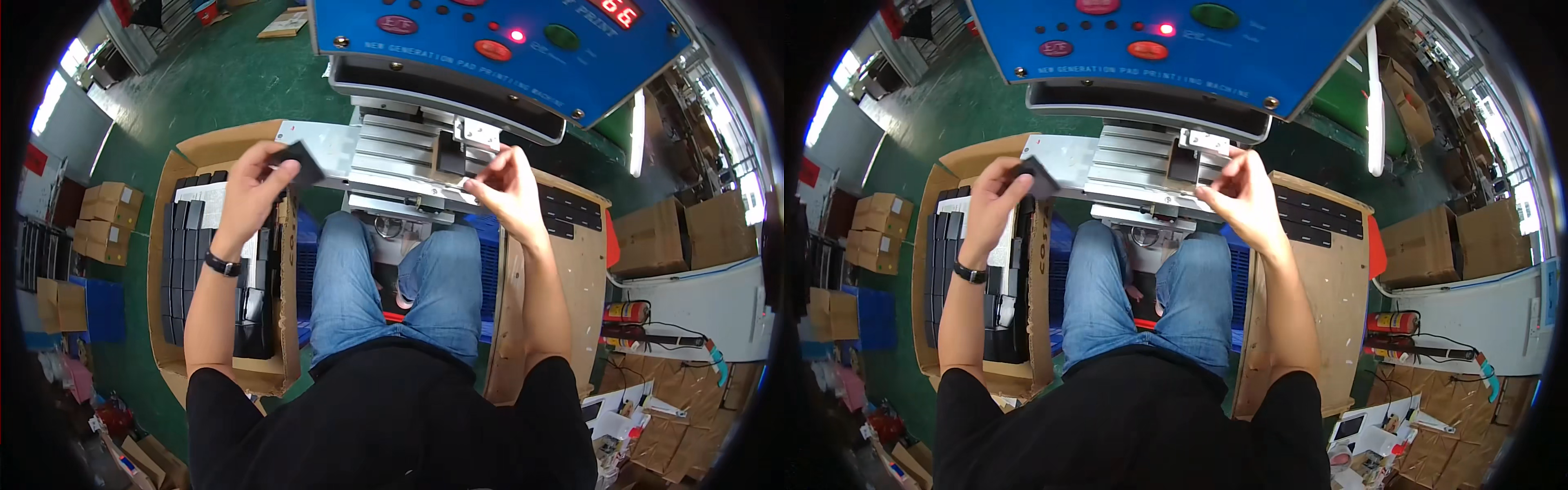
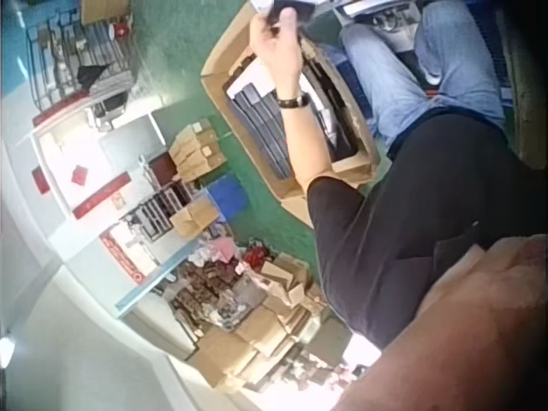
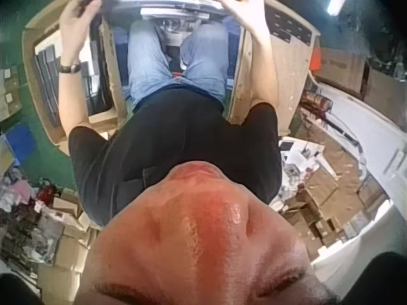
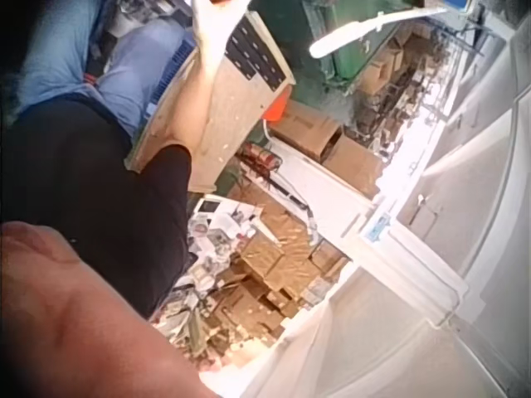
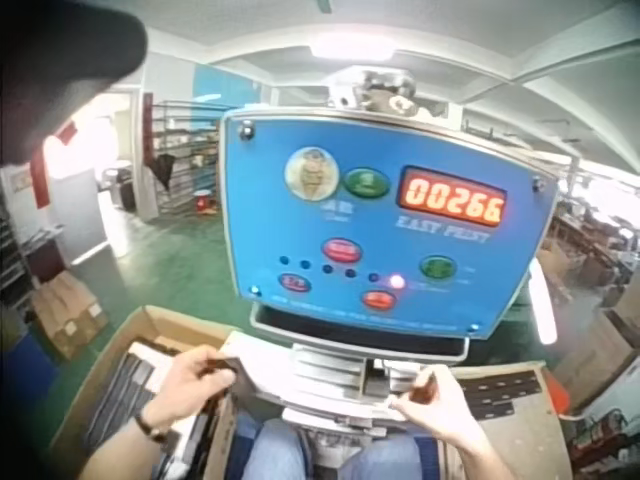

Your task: Operate a pad printing machine to stamp designs onto small black plastic components.

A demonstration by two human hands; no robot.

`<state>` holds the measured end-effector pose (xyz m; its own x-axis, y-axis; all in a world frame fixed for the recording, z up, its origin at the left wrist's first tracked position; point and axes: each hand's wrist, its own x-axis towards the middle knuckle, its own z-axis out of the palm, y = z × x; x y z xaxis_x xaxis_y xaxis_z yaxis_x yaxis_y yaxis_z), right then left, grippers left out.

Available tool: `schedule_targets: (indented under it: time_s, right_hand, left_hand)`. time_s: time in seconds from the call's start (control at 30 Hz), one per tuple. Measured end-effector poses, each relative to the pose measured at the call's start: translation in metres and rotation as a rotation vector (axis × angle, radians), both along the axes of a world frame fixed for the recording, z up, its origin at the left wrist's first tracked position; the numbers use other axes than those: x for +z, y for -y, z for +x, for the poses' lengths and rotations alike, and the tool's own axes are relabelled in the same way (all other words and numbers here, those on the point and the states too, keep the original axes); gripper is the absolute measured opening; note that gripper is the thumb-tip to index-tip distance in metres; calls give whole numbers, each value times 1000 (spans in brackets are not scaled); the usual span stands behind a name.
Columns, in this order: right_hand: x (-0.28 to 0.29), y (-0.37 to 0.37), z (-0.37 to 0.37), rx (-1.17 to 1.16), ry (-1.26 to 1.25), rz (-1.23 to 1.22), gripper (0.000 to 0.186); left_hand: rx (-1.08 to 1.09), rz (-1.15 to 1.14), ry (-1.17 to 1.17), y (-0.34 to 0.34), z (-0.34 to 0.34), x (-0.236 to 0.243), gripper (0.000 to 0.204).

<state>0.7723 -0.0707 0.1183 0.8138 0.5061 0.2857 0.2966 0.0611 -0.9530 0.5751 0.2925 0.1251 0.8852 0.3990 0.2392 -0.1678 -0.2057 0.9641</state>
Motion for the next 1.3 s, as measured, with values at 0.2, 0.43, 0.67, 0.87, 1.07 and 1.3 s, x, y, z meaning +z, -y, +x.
schedule_targets:
  time_s: [0.2, 0.43, 0.67, 0.87, 1.07, 1.3]
  right_hand:
    - [-3, -10, 2, 66, 37, -112, 50]
    - [-21, 56, -18, -229, 131, 110, 56]
    - [-108, 232, -12, -755, -43, -131, 59]
    - [-148, 328, 35, -1199, 0, -620, 79]
    - [-132, 289, 69, -1121, 44, -825, 74]
    - [-113, 301, 44, -691, 368, -802, 50]
  left_hand:
    - [-247, 124, -54, 69, 69, 18, 29]
    - [-260, 270, -56, 129, 144, 10, 31]
    - [-306, 524, -325, 142, 160, 25, 39]
    - [-308, 1026, 226, 139, 117, 0, 59]
    - [-409, 851, 273, 126, 43, -5, 56]
    - [49, 814, 150, 42, -44, -55, 39]
